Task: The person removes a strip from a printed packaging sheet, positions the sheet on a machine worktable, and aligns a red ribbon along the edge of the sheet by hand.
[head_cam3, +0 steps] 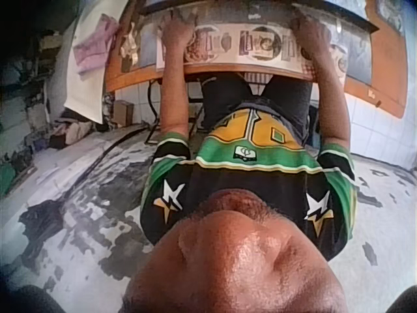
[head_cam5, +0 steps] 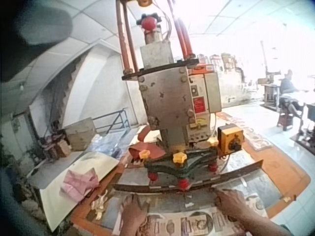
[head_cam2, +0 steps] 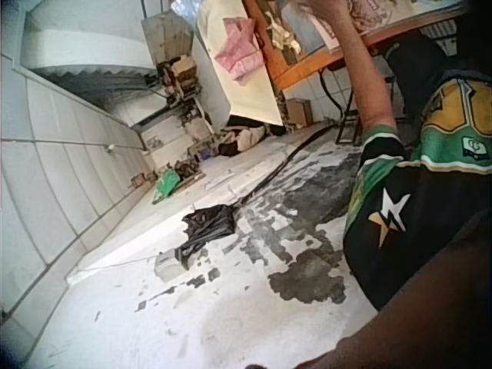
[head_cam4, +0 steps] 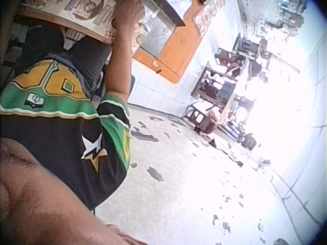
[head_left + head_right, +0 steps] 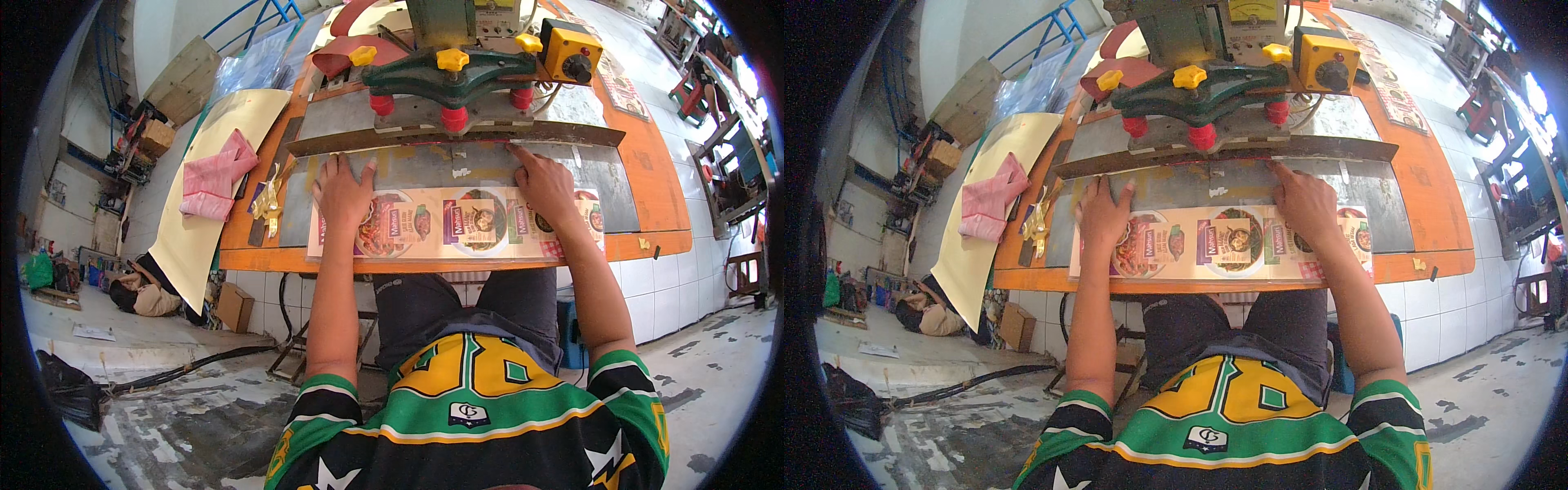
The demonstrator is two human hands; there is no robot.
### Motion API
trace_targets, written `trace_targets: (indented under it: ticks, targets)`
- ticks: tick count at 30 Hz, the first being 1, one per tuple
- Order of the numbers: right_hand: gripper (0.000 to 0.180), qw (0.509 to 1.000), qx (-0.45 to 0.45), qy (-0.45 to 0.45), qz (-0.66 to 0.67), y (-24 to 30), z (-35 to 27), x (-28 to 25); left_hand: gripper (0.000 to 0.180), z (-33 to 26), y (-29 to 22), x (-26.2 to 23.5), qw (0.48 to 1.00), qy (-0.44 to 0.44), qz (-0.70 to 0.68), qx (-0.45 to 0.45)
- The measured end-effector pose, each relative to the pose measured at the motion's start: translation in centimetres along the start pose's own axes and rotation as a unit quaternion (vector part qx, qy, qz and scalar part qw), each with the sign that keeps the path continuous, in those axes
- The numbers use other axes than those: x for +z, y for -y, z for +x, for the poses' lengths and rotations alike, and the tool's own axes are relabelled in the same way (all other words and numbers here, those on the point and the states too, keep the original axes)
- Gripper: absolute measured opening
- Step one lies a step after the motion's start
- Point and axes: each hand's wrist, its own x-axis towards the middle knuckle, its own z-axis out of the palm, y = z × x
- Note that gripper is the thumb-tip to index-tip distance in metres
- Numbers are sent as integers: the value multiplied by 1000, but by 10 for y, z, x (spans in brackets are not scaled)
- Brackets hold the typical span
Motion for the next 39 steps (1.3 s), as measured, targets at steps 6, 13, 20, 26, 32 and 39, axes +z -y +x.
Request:
trace_targets:
  ticks: [6, 13, 20, 26, 32, 39]
  targets:
    - [44, 1000, 1, -4, 0, 2, -1, -3, 79, 0, 0, -2, 1000, 12, 2, 1]
    - [44, 1000, -1, -6, 5, 1, -1, -1, 78, 0, 2, 1, 1000, 4, 2, -2]
    - [46, 1000, 0, -9, 1, -2, 0, 3, 75, 1, 1, 1, 1000, 2, 5, 2]
    - [46, 1000, 15, 11, 0, 2, 0, -1, 74, 0, 1, 2, 1000, -6, -4, 0]
    - [46, 1000, 14, 9, 4, 0, 0, -1, 74, -1, -2, -3, 1000, 12, 1, 1]
    - [46, 1000, 2, -8, 3, -2, 0, 2, 69, -1, 3, 3, 1000, -11, 3, 7]
